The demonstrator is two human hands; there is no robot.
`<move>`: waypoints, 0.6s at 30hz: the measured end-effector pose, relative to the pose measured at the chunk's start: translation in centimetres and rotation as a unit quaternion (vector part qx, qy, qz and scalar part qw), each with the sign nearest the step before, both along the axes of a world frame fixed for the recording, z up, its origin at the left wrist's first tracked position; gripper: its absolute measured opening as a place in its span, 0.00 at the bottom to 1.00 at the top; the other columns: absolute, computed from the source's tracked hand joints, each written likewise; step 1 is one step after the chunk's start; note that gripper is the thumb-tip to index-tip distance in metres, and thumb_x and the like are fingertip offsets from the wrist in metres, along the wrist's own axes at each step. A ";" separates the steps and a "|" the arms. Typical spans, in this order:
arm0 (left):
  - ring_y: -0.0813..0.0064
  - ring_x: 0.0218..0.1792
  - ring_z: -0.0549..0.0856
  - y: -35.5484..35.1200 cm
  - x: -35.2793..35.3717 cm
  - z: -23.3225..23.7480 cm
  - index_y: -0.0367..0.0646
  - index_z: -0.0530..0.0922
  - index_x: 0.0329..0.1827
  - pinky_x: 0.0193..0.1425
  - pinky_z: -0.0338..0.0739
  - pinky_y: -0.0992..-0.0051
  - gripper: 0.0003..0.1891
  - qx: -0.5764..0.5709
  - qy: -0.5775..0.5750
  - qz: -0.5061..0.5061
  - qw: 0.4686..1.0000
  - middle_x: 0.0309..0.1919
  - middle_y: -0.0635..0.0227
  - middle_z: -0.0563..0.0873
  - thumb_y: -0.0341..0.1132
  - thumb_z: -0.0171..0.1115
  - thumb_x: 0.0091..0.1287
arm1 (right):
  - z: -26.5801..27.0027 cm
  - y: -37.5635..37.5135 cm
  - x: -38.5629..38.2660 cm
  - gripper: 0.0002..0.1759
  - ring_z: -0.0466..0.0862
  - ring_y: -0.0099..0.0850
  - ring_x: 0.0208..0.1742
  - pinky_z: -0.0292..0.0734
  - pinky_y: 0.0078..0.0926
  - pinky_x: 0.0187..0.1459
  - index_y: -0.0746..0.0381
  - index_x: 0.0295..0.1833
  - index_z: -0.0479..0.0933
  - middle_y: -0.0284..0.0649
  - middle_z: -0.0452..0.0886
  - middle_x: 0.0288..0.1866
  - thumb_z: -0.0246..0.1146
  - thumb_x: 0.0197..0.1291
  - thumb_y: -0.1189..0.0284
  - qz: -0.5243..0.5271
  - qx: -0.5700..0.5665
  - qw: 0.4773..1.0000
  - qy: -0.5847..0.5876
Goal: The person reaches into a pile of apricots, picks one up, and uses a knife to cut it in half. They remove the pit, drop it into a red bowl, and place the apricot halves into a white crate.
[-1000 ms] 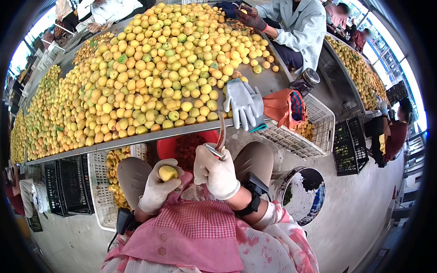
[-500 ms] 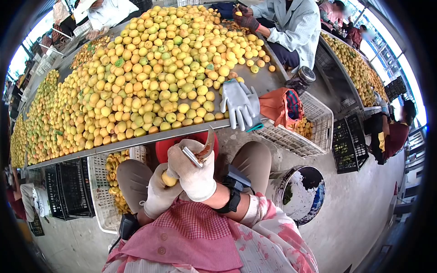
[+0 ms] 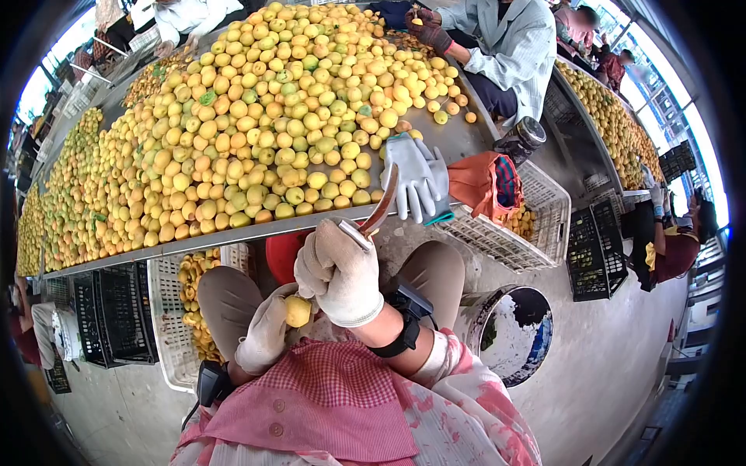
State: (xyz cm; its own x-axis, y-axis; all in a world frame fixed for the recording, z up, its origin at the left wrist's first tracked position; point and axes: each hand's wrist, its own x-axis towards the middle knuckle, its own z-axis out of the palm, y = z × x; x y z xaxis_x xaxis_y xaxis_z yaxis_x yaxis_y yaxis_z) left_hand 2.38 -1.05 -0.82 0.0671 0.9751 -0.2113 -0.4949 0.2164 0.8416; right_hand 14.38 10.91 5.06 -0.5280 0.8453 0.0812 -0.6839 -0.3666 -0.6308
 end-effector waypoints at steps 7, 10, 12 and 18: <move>0.78 0.44 0.80 0.4 0.6 -0.3 0.32 0.74 0.57 0.53 0.73 0.78 0.21 0.037 0.070 0.042 0.996 0.46 0.66 0.82 0.43 0.42 0.81 | 0.8 -0.6 -0.1 0.20 0.60 0.19 0.12 0.55 0.21 0.17 0.56 0.20 0.62 0.29 0.63 0.13 0.54 0.68 0.73 0.052 -0.037 0.998 -0.003; 0.75 0.44 0.80 -0.2 0.6 -1.5 0.32 0.75 0.56 0.55 0.74 0.76 0.18 0.111 0.220 0.053 0.968 0.45 0.65 0.82 0.39 0.43 0.81 | 0.5 -0.7 -0.3 0.17 0.67 0.14 0.16 0.58 0.17 0.19 0.58 0.22 0.69 0.24 0.66 0.15 0.59 0.66 0.77 0.112 -0.042 0.991 -0.053; 0.74 0.44 0.80 -0.8 0.6 -3.3 0.31 0.74 0.56 0.56 0.74 0.74 0.17 0.163 0.336 0.077 0.924 0.45 0.64 0.82 0.36 0.43 0.81 | 1.1 -1.1 -0.7 0.15 0.68 0.13 0.17 0.58 0.17 0.19 0.60 0.23 0.71 0.24 0.68 0.16 0.60 0.65 0.77 0.107 -0.010 0.987 -0.120; 0.61 0.47 0.82 -1.4 1.6 -7.8 0.31 0.73 0.57 0.56 0.77 0.69 0.12 0.110 0.275 0.146 0.944 0.47 0.54 0.82 0.27 0.47 0.76 | 0.1 -1.5 -1.2 0.12 0.71 0.18 0.24 0.66 0.23 0.26 0.64 0.26 0.77 0.29 0.72 0.19 0.69 0.58 0.70 0.129 0.269 0.925 -0.236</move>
